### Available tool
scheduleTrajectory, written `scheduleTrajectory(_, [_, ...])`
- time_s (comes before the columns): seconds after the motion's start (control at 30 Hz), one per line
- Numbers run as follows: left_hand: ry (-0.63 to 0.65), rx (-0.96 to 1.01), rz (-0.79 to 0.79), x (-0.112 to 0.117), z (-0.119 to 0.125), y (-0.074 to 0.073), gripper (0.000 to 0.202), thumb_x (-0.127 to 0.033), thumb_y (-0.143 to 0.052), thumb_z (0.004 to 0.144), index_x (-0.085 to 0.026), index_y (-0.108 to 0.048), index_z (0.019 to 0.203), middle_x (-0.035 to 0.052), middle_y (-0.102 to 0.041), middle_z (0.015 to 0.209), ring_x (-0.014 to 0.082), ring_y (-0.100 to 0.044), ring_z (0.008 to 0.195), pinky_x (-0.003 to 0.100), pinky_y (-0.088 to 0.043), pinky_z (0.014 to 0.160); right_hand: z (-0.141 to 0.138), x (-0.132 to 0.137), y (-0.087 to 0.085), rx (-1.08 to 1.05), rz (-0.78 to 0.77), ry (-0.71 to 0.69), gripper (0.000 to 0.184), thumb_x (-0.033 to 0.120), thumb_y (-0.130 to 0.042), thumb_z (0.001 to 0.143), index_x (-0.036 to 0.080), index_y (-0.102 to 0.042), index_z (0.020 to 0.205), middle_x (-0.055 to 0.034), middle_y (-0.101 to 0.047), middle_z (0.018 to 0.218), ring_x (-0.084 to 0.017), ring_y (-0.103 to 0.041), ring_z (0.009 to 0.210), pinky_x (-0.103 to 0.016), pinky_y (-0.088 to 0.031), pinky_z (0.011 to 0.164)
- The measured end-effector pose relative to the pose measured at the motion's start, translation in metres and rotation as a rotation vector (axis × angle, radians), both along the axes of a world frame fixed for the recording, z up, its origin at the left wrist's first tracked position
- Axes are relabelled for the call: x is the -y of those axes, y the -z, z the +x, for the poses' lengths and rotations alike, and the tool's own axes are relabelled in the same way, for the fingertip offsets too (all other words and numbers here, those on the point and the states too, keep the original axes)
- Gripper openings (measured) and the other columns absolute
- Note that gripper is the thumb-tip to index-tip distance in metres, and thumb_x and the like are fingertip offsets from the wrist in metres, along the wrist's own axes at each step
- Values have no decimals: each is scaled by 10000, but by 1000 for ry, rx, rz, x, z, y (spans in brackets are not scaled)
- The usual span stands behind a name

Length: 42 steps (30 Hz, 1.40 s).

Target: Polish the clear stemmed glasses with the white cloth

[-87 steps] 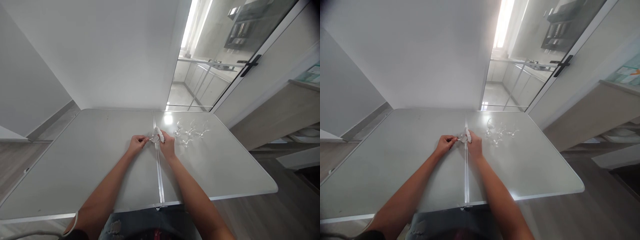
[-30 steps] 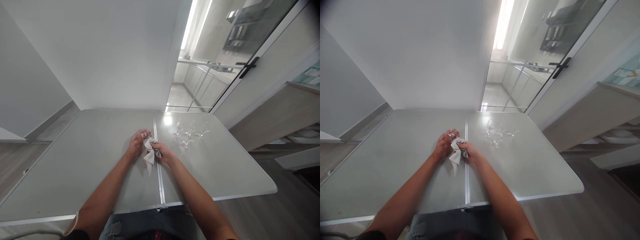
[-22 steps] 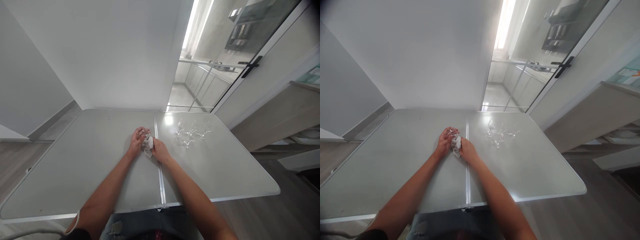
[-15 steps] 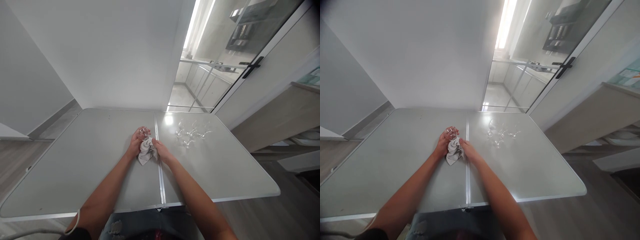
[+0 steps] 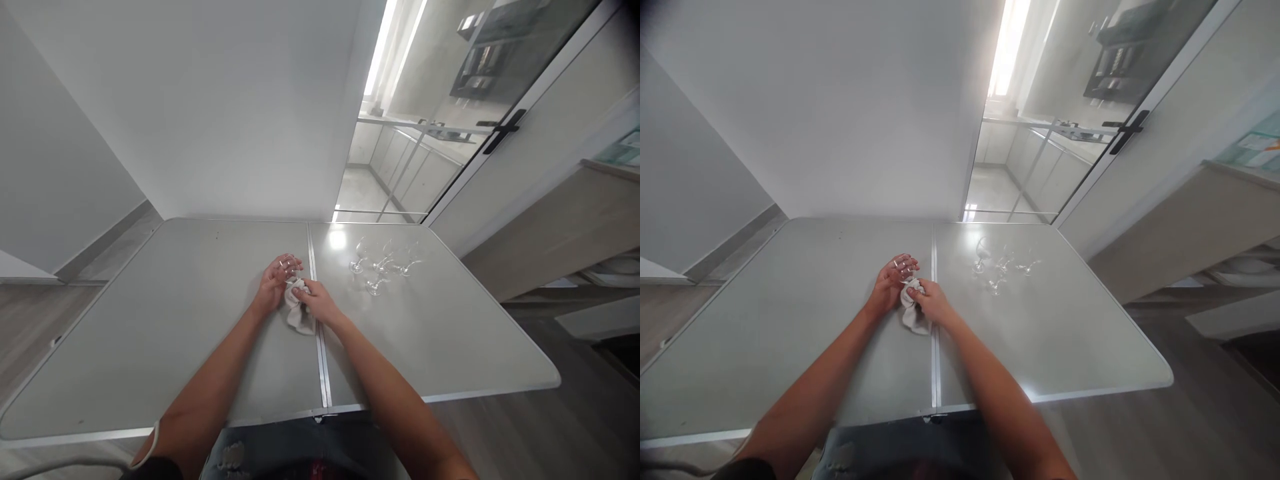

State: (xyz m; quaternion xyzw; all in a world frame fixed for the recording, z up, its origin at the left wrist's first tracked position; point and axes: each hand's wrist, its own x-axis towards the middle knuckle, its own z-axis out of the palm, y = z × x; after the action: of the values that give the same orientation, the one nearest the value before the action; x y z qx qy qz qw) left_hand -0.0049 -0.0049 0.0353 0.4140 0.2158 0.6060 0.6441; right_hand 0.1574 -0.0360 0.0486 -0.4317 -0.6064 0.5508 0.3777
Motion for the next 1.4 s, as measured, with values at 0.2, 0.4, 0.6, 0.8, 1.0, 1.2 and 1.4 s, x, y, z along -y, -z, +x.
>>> scheduleTrajectory(0.2, [103, 16, -51, 3, -2, -4, 653, -552, -811, 734, -164, -657, 1235, 149, -665, 1239, 282, -668, 1055, 391, -528, 878, 3, 1, -2, -373, -371, -232, 444, 628, -648, 815, 193, -557, 802, -21, -590, 668, -170, -543, 588, -301, -444, 607])
scheduleTrajectory(0.4, [5, -18, 31, -3, 4, -2, 529, -397, -831, 781, -208, -627, 1231, 125, -657, 1271, 261, -642, 1169, 364, -487, 974, 4, -4, 1, 325, 262, 258, 243, 436, -651, 854, 210, -575, 805, -26, -592, 762, -189, -539, 779, -277, -389, 725])
scheduleTrajectory(0.6, [107, 2, -49, 0, 1, -2, 594, -460, -830, 767, -191, -623, 1253, 151, -639, 1304, 284, -667, 1117, 394, -521, 932, 7, -9, 9, -247, -213, -58, 391, 580, -625, 828, 200, -571, 755, -11, -592, 618, -161, -531, 574, -278, -421, 594])
scheduleTrajectory(0.8, [111, 33, -10, 0, -2, -6, 666, -491, -862, 712, -203, -616, 1259, 153, -589, 1363, 307, -630, 1188, 400, -529, 936, 8, -16, 8, -638, -415, 51, 297, 472, -712, 791, 199, -611, 851, -32, -675, 673, -186, -617, 605, -302, -499, 587])
scheduleTrajectory(1.0, [-150, 92, 39, -7, -7, -7, 631, -532, -854, 712, -305, -552, 1217, 106, -525, 1450, 293, -537, 1339, 392, -516, 994, 14, -24, -1, -862, -81, 494, 433, 662, -589, 896, 268, -638, 1069, -35, -725, 1028, -204, -668, 1042, -352, -551, 873])
scheduleTrajectory(1.2, [-58, 48, 68, 2, 6, -15, 676, -387, -906, 692, -326, -451, 1189, 88, -584, 1343, 283, -616, 1260, 463, -487, 1057, 2, -20, 7, -792, -187, 341, 479, 667, -584, 895, 244, -668, 1104, -70, -719, 1157, -235, -649, 1139, -381, -562, 901])
scheduleTrajectory(1.4, [-57, -181, 95, 2, 13, -3, 599, -269, -906, 682, -264, -564, 1174, 88, -685, 1224, 257, -707, 1057, 414, -555, 945, -6, -17, 16, -741, -183, 364, 422, 433, -847, 737, 197, -695, 1053, -59, -749, 982, -196, -696, 849, -320, -563, 759])
